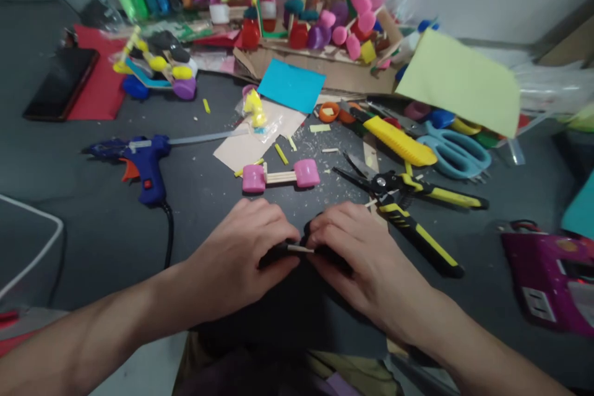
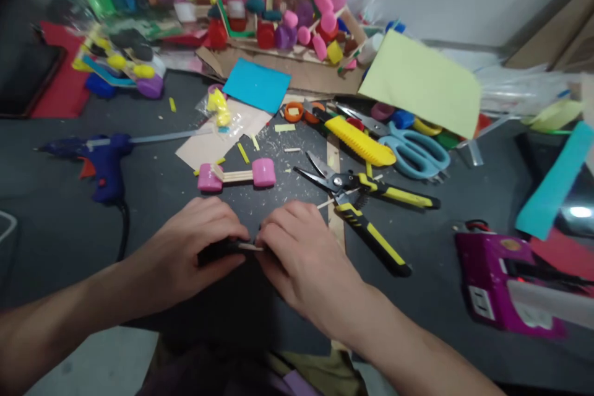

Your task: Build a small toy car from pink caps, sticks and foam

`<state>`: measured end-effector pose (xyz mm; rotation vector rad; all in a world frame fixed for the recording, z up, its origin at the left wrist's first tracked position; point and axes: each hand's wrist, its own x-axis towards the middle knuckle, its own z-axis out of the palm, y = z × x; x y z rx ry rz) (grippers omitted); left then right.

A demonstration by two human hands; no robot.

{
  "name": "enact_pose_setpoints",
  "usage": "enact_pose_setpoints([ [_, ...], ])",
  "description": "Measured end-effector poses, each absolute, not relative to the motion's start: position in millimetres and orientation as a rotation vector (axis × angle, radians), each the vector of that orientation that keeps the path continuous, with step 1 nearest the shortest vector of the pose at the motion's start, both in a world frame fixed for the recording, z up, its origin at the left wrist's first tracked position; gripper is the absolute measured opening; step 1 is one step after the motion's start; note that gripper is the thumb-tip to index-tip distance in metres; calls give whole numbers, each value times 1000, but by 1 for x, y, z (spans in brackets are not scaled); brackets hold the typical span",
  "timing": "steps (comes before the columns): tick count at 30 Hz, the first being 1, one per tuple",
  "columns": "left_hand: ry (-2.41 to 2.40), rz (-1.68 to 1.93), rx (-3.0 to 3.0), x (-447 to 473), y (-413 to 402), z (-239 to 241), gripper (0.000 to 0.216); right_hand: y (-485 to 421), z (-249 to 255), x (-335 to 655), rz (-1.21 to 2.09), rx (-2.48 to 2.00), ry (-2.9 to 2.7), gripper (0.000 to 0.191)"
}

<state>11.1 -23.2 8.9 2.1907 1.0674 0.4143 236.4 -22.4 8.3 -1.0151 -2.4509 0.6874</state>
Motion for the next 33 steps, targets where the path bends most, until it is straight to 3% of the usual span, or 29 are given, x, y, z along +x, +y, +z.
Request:
enact_pose_setpoints([
  [7,989,725,2064,13,-23,15,6,-26,17,235,926,-1099,-2131,8],
  [13,1199,1128,1755,3,-15,22,10,-19,25,237,964,-1225,-1875,5],
  [21,1049,790,1825,10,-13,17,13,-20,21,229,1120,-1184,-1852,7],
  [33,959,798,1426,16,-17,24,14,-16,17,226,1311,-1119,-1694,28],
])
